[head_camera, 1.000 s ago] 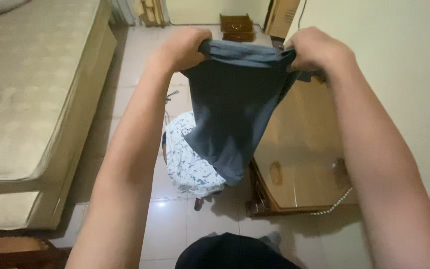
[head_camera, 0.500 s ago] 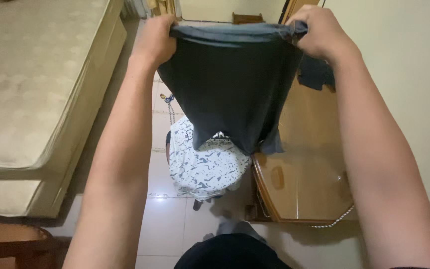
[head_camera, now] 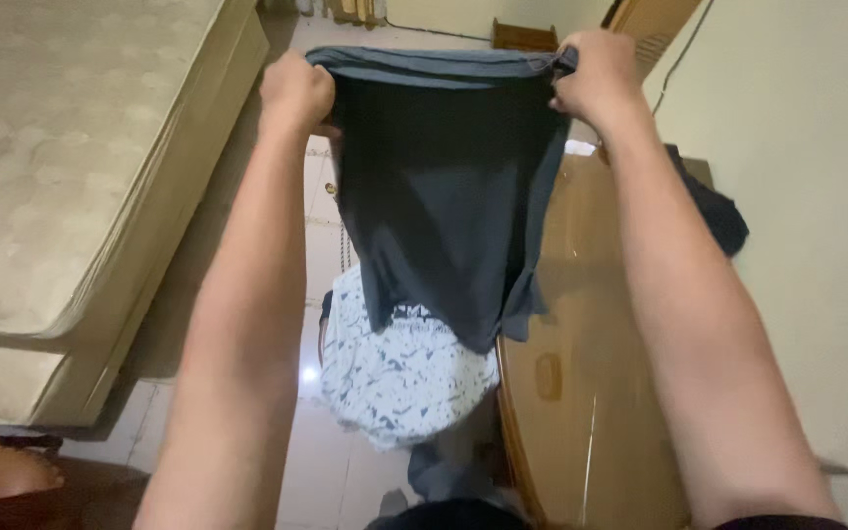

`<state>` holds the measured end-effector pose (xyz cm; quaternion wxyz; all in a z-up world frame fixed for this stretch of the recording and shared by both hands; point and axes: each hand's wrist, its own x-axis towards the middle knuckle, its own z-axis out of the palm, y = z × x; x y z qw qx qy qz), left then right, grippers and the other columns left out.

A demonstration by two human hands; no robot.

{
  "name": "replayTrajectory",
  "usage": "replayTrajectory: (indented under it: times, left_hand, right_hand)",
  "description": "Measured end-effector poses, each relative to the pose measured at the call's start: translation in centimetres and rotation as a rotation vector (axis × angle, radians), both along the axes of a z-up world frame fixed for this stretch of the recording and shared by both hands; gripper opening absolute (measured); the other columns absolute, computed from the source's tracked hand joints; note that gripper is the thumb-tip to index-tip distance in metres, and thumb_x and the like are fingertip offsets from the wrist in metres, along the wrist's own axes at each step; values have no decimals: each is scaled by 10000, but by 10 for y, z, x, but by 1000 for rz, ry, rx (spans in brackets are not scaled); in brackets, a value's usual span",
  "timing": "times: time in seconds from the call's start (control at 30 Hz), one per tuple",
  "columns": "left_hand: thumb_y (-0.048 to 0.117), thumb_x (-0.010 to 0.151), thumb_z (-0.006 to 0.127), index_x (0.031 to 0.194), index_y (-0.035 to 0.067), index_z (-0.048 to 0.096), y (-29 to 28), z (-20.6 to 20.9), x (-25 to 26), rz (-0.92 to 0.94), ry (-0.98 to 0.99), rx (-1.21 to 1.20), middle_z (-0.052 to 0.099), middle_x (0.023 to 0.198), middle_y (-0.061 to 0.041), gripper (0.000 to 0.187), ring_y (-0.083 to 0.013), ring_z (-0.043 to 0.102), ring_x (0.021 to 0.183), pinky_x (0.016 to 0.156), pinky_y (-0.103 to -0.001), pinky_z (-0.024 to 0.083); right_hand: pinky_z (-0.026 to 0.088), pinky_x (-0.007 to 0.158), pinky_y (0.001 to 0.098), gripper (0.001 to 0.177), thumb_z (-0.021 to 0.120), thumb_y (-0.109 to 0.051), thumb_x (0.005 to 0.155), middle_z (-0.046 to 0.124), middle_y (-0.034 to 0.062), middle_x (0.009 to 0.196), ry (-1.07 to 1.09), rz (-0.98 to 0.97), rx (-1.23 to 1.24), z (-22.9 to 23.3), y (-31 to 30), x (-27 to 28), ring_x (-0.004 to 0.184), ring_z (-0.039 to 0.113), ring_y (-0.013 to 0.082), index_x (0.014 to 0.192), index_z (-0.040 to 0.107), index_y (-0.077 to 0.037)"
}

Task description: The person irons a gray t-shirt on a wooden table, then flips it over and smooths it. They then pick up a black t-shirt, lay it flat, and iron it thoroughly. The person uses a handheld iron and handles the shirts by hand.

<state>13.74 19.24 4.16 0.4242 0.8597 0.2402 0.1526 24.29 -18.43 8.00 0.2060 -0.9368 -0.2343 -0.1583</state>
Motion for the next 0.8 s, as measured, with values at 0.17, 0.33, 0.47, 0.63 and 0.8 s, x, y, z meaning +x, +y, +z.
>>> replayTrajectory:
  times: [0.17, 0.33, 0.47, 0.63, 0.8]
  left_hand:
    - [56, 946, 433, 1157, -26, 599, 8, -21, 57, -15, -236, -582, 654, 1132, -158, 281, -401, 767, 926, 695, -426, 650]
    - [19, 928, 481, 1093, -13, 700, 41, -47, 115, -59, -673, -144, 765, 1005, -183, 276, -312, 739, 964, 898, -427, 553]
    - [41, 912, 573, 1102, -39, 631, 58, -39, 130, 62, -754, 54, 726, 1031, -237, 214, -386, 702, 1008, 918, -440, 536]
    - [-34, 885, 567, 1124, -60, 625, 48, -32, 73, -7, -947, 273, 695, 1061, -285, 247, -484, 646, 1045, 917, -489, 505]
    - [40, 816, 593, 1028, 4, 682, 26, -44, -36, -96, -725, 88, 719, 968, -234, 232, -390, 723, 971, 871, -445, 546]
  right_hand:
    - [541, 753, 378, 149, 735, -16, 871, 733, 153, 908, 8, 53, 333, -36, 34, 72, 844, 707, 230, 1019, 724, -6]
    - [536, 799, 310, 130, 646, 20, 983, 709, 47, 973, -8, 221, 622, -36, 41, 101, 904, 659, 141, 1090, 699, -31]
    - [537, 912, 322, 176, 649, 105, 995, 726, 92, 1074, -288, 362, 592, -23, 38, 93, 1038, 683, 178, 1146, 684, 23]
    - [523, 768, 312, 112, 662, 17, 943, 678, 73, 898, -66, 246, 498, -13, 19, 40, 845, 653, 147, 1053, 687, 13]
    - [533, 718, 353, 145, 728, -72, 887, 735, 88, 891, 17, 103, 294, -39, 0, -53, 794, 692, 179, 1025, 752, -32]
